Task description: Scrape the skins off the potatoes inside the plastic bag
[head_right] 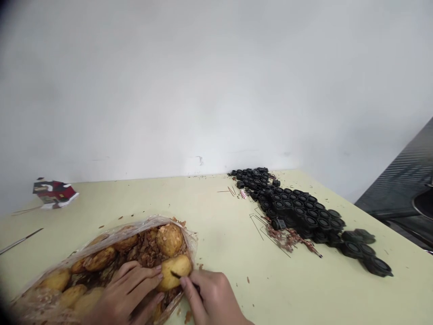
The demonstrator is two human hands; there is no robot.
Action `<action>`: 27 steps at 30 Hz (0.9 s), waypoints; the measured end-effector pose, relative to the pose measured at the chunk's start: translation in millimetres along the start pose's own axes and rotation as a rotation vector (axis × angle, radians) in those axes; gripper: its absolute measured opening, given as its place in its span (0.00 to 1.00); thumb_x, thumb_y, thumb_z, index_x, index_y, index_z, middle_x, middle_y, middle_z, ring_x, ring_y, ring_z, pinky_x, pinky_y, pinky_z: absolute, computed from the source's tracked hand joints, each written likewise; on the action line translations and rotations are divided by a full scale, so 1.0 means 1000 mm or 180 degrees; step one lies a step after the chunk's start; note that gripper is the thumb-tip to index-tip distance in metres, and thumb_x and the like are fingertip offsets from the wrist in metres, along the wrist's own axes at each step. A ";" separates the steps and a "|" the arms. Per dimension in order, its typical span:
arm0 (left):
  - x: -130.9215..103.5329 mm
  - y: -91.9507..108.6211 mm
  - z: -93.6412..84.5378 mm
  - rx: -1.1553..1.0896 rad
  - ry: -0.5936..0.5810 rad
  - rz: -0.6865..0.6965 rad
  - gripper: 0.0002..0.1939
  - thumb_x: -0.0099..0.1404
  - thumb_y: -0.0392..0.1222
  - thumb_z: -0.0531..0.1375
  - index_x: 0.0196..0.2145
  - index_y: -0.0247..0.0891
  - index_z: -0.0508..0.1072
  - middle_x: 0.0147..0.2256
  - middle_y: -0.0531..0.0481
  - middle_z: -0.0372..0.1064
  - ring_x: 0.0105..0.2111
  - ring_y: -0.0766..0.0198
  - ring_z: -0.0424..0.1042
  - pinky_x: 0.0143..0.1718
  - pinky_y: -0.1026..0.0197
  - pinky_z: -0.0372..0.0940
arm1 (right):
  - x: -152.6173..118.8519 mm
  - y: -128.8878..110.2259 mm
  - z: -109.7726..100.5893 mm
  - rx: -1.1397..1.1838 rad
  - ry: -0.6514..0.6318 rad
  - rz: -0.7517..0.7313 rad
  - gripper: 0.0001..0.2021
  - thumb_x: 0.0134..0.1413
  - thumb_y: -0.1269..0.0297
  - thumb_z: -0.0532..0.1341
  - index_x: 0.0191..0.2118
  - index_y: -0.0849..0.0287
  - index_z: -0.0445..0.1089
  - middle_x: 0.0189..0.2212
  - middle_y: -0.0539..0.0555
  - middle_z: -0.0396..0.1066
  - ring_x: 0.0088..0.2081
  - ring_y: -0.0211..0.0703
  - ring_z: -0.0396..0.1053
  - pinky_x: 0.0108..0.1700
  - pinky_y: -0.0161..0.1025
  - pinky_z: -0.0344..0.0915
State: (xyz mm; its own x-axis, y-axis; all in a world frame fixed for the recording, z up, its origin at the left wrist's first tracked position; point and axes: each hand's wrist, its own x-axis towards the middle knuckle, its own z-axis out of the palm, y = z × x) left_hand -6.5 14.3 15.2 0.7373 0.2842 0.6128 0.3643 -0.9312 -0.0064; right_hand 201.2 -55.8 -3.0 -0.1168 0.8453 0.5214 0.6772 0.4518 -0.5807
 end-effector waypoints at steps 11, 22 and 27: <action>0.002 0.004 -0.001 -0.0169 0.0161 -0.0225 0.07 0.66 0.32 0.53 0.37 0.38 0.70 0.35 0.51 0.74 0.32 0.65 0.71 0.41 0.58 0.62 | -0.003 -0.001 0.006 -0.0286 -0.0112 -0.0216 0.24 0.71 0.63 0.42 0.22 0.57 0.59 0.16 0.49 0.65 0.16 0.33 0.63 0.22 0.28 0.56; -0.002 0.006 0.001 -0.0338 0.0120 -0.0352 0.08 0.66 0.30 0.53 0.30 0.39 0.65 0.33 0.52 0.74 0.30 0.65 0.70 0.40 0.56 0.62 | -0.003 -0.001 0.008 -0.0147 -0.0056 -0.0081 0.22 0.71 0.63 0.44 0.23 0.57 0.59 0.16 0.48 0.64 0.17 0.34 0.62 0.22 0.29 0.56; 0.001 0.006 -0.001 -0.0279 0.0180 -0.0289 0.08 0.66 0.29 0.53 0.30 0.38 0.65 0.33 0.50 0.75 0.30 0.64 0.71 0.40 0.56 0.61 | -0.003 -0.001 0.005 -0.0097 -0.0041 -0.0108 0.23 0.71 0.63 0.44 0.22 0.56 0.59 0.16 0.48 0.64 0.17 0.33 0.61 0.23 0.30 0.56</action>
State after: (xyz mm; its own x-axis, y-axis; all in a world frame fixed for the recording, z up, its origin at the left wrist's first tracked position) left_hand -4.8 8.8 16.5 0.6695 0.3572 0.6513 0.3750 -0.9194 0.1187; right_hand 197.0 -57.0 -7.1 -0.1492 0.8333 0.5323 0.6944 0.4715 -0.5436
